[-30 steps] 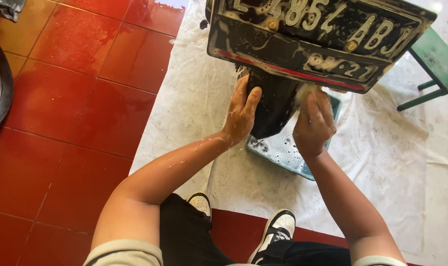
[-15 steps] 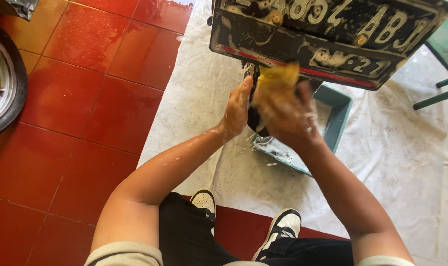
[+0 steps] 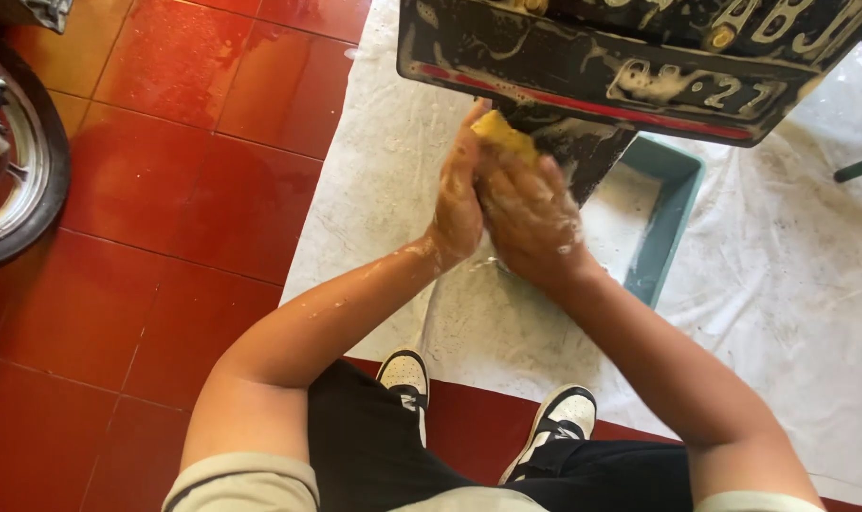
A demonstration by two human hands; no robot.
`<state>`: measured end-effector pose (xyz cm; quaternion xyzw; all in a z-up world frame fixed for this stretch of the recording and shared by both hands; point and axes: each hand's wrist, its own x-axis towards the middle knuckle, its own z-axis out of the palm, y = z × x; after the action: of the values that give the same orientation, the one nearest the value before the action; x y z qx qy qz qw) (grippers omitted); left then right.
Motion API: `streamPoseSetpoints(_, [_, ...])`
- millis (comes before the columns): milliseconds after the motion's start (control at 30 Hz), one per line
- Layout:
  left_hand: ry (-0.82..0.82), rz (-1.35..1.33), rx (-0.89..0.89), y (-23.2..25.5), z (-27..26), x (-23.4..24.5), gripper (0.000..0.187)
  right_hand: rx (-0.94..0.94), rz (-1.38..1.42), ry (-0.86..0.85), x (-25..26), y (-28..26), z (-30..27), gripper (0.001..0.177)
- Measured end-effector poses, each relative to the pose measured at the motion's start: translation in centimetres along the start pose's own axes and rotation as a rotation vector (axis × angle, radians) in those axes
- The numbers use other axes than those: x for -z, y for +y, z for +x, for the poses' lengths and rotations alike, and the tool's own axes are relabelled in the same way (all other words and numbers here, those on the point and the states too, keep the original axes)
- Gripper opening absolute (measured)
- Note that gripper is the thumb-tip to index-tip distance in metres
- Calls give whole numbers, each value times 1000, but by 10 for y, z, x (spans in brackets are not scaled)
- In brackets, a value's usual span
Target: Washing a motorcycle using a sponge and soapy water, cleaning the exhaust, seat, license plate, and wheels.
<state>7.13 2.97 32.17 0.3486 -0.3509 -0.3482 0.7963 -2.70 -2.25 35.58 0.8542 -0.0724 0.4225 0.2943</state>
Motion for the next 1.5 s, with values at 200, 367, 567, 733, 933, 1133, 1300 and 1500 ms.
streamPoseSetpoints(200, [61, 261, -106, 21, 2, 1, 44, 46, -36, -184, -16, 47, -89, 48])
streamPoseSetpoints(367, [51, 280, -123, 11, 0, -5, 49, -395, 218, -25, -24, 36, -97, 62])
streamPoseSetpoints(567, [12, 356, -154, 4, -6, -8, 52, -197, 190, -485, 19, 50, -32, 34])
streamPoseSetpoints(733, [14, 476, -234, -1, -13, -15, 57, -398, 357, 45, -13, 24, -76, 20])
streamPoseSetpoints(933, [15, 663, -371, -5, -10, -8, 61, -175, 224, 29, -5, 30, -97, 15])
streamPoseSetpoints(1133, [-21, 847, -419, 19, 15, 6, 46, -105, -32, 82, 41, 80, -20, 18])
streamPoseSetpoints(1300, [129, 790, -324, 50, 29, 12, 26, -278, 42, 134, 24, 98, 60, 9])
streamPoseSetpoints(1500, [264, 635, -288, 48, 46, 38, 25, -219, 227, -198, 0, 86, 134, 38])
